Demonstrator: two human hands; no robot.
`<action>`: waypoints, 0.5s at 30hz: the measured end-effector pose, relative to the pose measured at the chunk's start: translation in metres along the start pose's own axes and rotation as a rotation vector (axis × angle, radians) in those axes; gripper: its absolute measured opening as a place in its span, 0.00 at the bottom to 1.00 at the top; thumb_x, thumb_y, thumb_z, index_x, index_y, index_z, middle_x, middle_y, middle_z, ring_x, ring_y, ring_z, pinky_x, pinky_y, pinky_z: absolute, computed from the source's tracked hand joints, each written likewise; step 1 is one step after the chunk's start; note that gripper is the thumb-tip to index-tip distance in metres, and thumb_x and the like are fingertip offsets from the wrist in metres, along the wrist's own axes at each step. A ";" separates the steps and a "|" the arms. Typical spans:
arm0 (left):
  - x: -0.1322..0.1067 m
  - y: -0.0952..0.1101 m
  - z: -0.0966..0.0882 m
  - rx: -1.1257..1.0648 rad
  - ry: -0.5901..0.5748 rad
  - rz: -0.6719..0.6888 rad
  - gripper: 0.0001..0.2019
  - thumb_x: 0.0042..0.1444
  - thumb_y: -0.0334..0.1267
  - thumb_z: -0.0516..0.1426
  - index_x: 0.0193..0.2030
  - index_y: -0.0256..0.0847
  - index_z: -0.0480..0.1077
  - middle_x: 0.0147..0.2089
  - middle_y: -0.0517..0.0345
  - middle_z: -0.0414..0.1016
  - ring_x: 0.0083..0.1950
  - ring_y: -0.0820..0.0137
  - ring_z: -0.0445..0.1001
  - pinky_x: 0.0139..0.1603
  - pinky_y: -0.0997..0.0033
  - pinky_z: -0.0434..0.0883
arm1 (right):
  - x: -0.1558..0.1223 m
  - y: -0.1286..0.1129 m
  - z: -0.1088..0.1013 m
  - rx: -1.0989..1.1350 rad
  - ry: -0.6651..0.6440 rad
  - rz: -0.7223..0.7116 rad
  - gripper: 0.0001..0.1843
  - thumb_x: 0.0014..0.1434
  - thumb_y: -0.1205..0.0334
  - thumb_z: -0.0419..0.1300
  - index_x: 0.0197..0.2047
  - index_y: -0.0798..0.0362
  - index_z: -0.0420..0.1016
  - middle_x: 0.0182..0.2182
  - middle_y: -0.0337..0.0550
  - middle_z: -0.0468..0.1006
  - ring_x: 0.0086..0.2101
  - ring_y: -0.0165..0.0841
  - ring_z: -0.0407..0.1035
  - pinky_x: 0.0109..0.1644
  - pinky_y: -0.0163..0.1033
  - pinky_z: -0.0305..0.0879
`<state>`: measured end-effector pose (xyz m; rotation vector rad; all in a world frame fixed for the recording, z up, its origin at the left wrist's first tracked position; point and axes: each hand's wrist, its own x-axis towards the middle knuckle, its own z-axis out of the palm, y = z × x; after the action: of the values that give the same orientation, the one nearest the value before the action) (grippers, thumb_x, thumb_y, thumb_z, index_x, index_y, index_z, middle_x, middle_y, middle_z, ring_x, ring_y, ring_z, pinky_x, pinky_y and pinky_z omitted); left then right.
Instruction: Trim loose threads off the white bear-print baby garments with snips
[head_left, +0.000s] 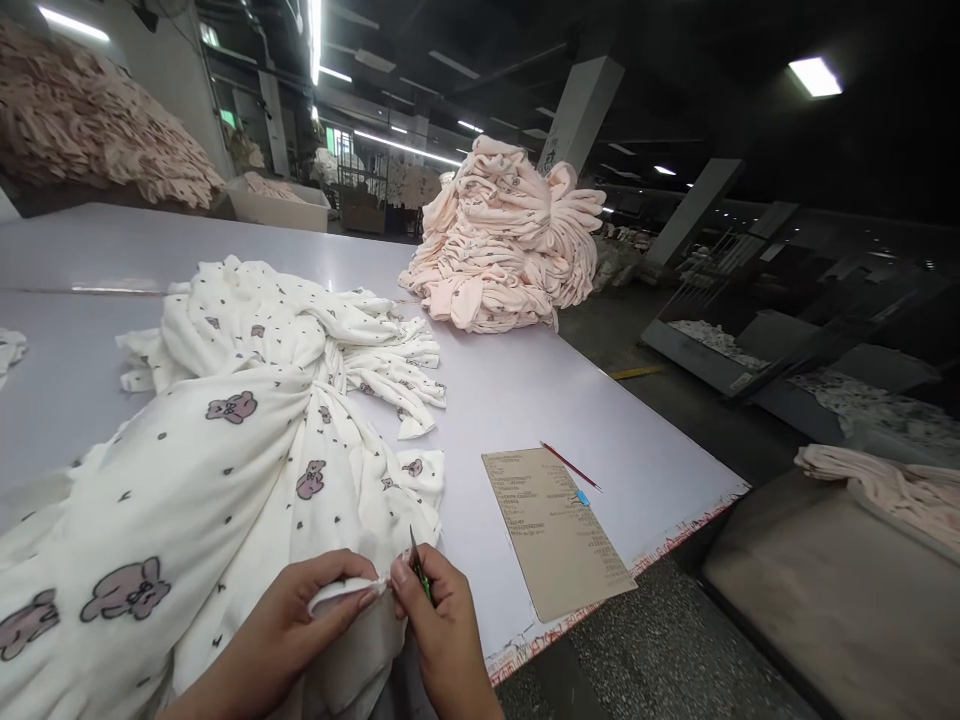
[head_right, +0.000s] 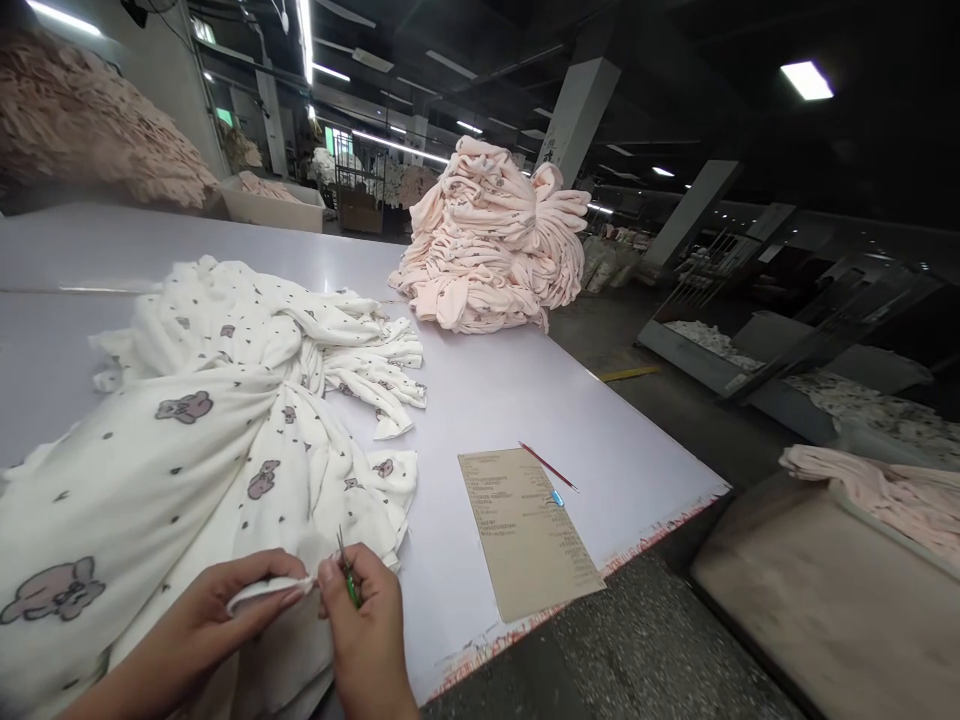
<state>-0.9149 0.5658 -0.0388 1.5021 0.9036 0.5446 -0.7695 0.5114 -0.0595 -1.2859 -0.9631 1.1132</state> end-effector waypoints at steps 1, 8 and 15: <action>0.001 -0.001 -0.001 0.000 0.006 -0.011 0.12 0.54 0.47 0.56 0.32 0.41 0.74 0.35 0.59 0.77 0.40 0.65 0.72 0.42 0.78 0.67 | -0.001 0.000 -0.001 0.014 0.022 0.004 0.20 0.58 0.46 0.57 0.25 0.54 0.62 0.19 0.32 0.59 0.24 0.28 0.54 0.30 0.31 0.53; 0.006 -0.003 -0.002 -0.265 0.153 -0.223 0.15 0.47 0.51 0.61 0.32 0.41 0.72 0.27 0.63 0.74 0.33 0.68 0.70 0.36 0.76 0.67 | -0.019 0.016 -0.002 -0.051 0.062 -0.076 0.21 0.55 0.42 0.56 0.31 0.54 0.72 0.19 0.35 0.64 0.21 0.29 0.58 0.26 0.33 0.55; 0.005 -0.005 0.001 -0.177 0.157 -0.175 0.15 0.47 0.51 0.60 0.32 0.40 0.74 0.32 0.59 0.77 0.39 0.63 0.73 0.42 0.71 0.68 | -0.018 0.025 0.000 -0.458 0.107 -0.150 0.17 0.58 0.47 0.53 0.30 0.52 0.72 0.17 0.35 0.67 0.20 0.30 0.59 0.24 0.34 0.49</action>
<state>-0.9122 0.5693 -0.0449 1.2209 1.0688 0.6031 -0.7756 0.4933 -0.0834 -1.5897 -1.2565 0.7211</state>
